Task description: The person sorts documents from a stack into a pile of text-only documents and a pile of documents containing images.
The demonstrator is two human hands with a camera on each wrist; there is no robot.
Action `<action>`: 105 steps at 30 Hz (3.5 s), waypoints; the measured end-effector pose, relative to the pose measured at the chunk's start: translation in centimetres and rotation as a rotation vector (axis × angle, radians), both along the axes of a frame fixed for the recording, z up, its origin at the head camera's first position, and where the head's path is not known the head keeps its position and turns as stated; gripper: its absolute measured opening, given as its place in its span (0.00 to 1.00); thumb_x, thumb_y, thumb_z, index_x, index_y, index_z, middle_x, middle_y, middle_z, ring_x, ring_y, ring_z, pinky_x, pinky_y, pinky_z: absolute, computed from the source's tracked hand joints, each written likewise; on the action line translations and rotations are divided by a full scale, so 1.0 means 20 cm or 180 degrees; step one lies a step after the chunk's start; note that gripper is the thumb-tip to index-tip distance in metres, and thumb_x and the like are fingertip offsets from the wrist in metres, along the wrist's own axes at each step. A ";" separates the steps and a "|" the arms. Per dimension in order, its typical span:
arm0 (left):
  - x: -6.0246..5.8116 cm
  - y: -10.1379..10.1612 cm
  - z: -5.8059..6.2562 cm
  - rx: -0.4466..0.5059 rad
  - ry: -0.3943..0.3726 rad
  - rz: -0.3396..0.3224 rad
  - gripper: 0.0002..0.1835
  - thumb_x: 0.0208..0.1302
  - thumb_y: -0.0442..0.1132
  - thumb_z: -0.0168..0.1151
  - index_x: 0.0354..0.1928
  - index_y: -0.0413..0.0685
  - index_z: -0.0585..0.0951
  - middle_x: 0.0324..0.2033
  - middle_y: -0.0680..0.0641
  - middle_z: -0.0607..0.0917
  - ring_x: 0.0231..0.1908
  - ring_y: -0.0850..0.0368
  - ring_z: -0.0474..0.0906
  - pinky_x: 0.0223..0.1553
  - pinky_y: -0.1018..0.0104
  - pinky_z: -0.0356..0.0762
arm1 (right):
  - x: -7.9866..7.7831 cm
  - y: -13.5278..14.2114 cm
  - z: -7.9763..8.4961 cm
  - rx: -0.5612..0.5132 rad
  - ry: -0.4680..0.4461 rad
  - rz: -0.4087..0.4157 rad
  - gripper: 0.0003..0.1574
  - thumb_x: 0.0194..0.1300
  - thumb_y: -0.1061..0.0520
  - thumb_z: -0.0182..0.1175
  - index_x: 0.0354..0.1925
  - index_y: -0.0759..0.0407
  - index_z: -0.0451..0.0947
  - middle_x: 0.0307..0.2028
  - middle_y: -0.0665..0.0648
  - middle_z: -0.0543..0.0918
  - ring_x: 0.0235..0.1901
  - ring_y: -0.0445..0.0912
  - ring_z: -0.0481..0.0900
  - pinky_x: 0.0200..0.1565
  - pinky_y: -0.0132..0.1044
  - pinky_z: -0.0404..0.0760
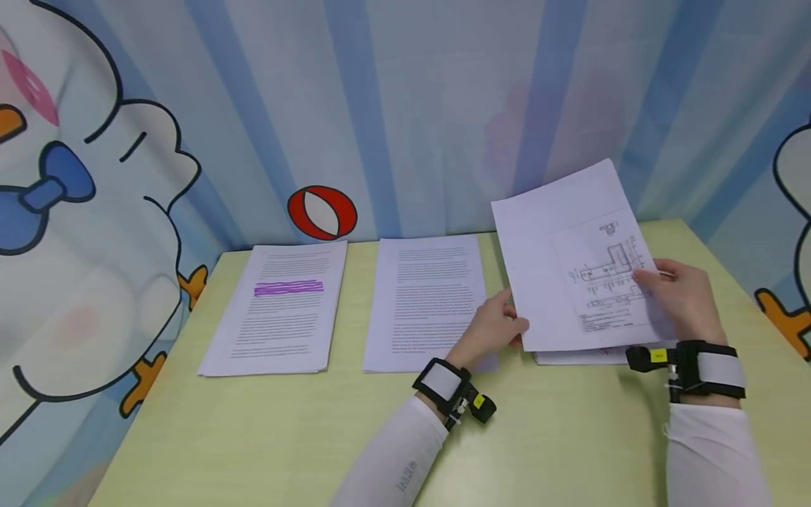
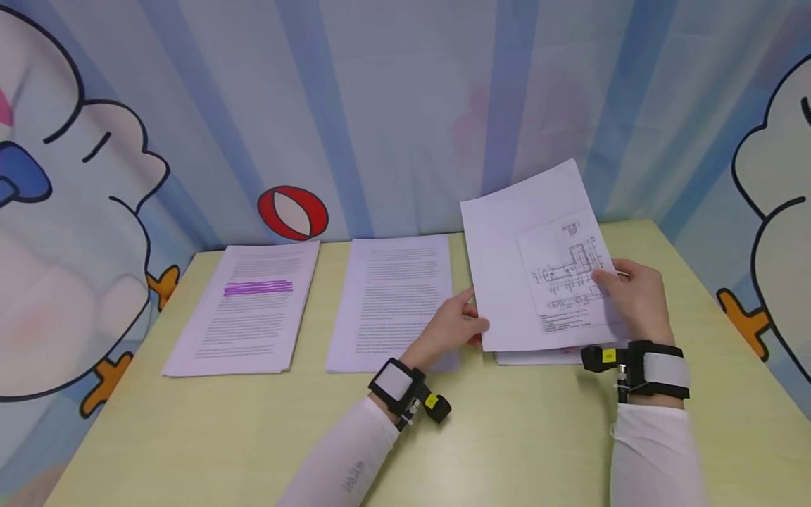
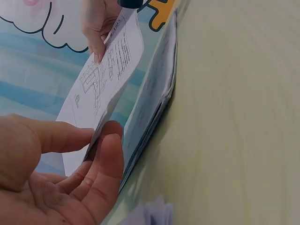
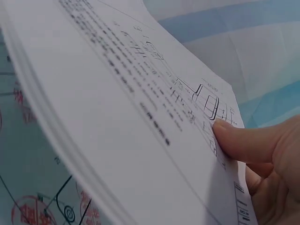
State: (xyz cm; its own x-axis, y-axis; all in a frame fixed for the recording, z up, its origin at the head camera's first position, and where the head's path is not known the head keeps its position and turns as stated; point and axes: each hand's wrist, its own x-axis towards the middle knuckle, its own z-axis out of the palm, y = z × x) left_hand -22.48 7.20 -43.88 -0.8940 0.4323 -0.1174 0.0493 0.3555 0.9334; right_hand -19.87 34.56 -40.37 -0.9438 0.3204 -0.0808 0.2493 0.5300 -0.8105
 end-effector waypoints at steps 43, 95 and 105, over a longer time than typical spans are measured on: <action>0.03 0.10 -0.05 -0.0358 -0.0069 0.0115 0.19 0.70 0.36 0.58 0.20 0.42 0.67 0.13 0.48 0.79 0.14 0.59 0.77 0.17 0.75 0.71 | 0.02 0.05 -0.07 0.1155 -0.0779 0.0582 0.41 0.69 0.49 0.56 0.62 0.83 0.60 0.53 0.83 0.68 0.47 0.71 0.68 0.47 0.66 0.68; -0.07 -1.24 0.23 -0.1045 0.1462 0.1390 0.17 0.72 0.40 0.54 0.58 0.42 0.78 0.36 0.44 0.82 0.31 0.52 0.79 0.30 0.61 0.76 | -0.08 -1.43 0.00 -0.0074 0.1657 0.1153 0.25 0.68 0.62 0.57 0.62 0.62 0.72 0.43 0.60 0.84 0.39 0.50 0.81 0.36 0.46 0.80; -0.11 -1.54 0.11 -0.1440 0.1364 0.1761 0.18 0.73 0.38 0.52 0.59 0.37 0.77 0.47 0.36 0.81 0.46 0.43 0.76 0.47 0.48 0.74 | -0.11 -1.64 -0.07 -0.0565 0.1268 0.1498 0.27 0.69 0.61 0.58 0.65 0.61 0.69 0.48 0.61 0.82 0.45 0.50 0.79 0.46 0.45 0.80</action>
State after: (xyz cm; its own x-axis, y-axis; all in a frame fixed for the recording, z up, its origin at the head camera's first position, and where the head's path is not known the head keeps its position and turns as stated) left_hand -24.58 -23.66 -41.68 -0.9703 -0.0897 0.2246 0.0759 0.7690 0.6348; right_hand -22.00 1.76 -41.83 -0.9488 -0.1216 0.2915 -0.3159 0.3585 -0.8785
